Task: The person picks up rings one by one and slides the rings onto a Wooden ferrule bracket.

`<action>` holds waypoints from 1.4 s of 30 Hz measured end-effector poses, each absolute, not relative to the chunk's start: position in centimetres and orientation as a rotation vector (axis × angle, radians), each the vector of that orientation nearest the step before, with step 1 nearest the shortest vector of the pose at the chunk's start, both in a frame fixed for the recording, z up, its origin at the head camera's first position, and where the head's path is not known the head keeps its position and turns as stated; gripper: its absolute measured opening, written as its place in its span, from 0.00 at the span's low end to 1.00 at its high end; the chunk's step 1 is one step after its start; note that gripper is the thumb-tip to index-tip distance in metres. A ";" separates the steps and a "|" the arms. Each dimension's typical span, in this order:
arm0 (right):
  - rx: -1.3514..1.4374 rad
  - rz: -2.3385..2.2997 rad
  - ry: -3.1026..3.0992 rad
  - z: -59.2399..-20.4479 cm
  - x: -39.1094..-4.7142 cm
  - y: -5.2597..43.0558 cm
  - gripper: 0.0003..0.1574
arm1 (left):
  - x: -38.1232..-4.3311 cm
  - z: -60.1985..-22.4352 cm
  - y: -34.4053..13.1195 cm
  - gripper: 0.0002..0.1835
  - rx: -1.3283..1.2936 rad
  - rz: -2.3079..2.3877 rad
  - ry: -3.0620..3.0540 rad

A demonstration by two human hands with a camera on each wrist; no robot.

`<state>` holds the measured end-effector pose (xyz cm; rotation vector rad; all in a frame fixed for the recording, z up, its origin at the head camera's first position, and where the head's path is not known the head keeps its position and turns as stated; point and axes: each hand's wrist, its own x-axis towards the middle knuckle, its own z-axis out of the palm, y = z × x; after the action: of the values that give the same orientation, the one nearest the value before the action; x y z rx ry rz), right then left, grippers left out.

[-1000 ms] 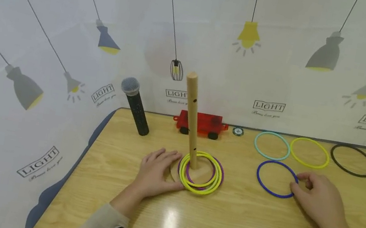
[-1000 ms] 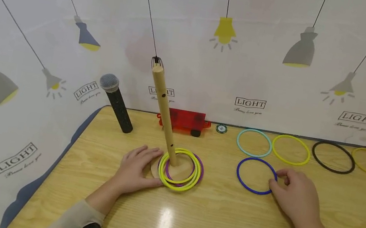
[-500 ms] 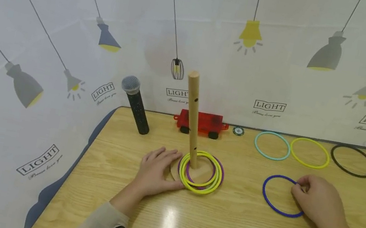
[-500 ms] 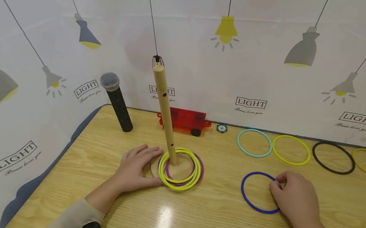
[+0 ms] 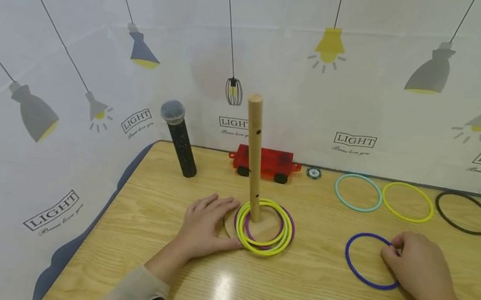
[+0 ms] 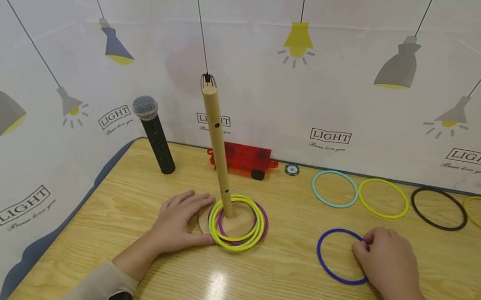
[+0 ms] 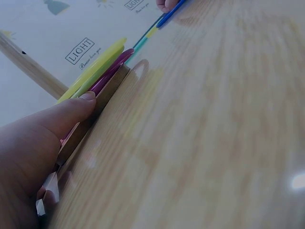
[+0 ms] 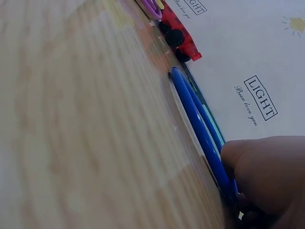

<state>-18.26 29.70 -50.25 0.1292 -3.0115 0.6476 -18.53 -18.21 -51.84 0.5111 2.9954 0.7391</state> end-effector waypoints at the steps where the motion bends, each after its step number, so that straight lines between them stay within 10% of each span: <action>1: 0.130 0.645 -3.010 -50.2 -18.2 29.7 0.13 | -18.5 -51.8 -18.2 0.52 0.511 0.742 2.995; 42: 0.092 0.810 -2.894 -50.5 -17.4 29.1 0.15 | -18.3 -51.4 -18.3 0.52 0.516 0.734 2.989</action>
<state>-17.42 29.07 -50.54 0.0920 -2.8939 0.8102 -18.33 -18.28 -51.40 0.5158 2.9888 0.7337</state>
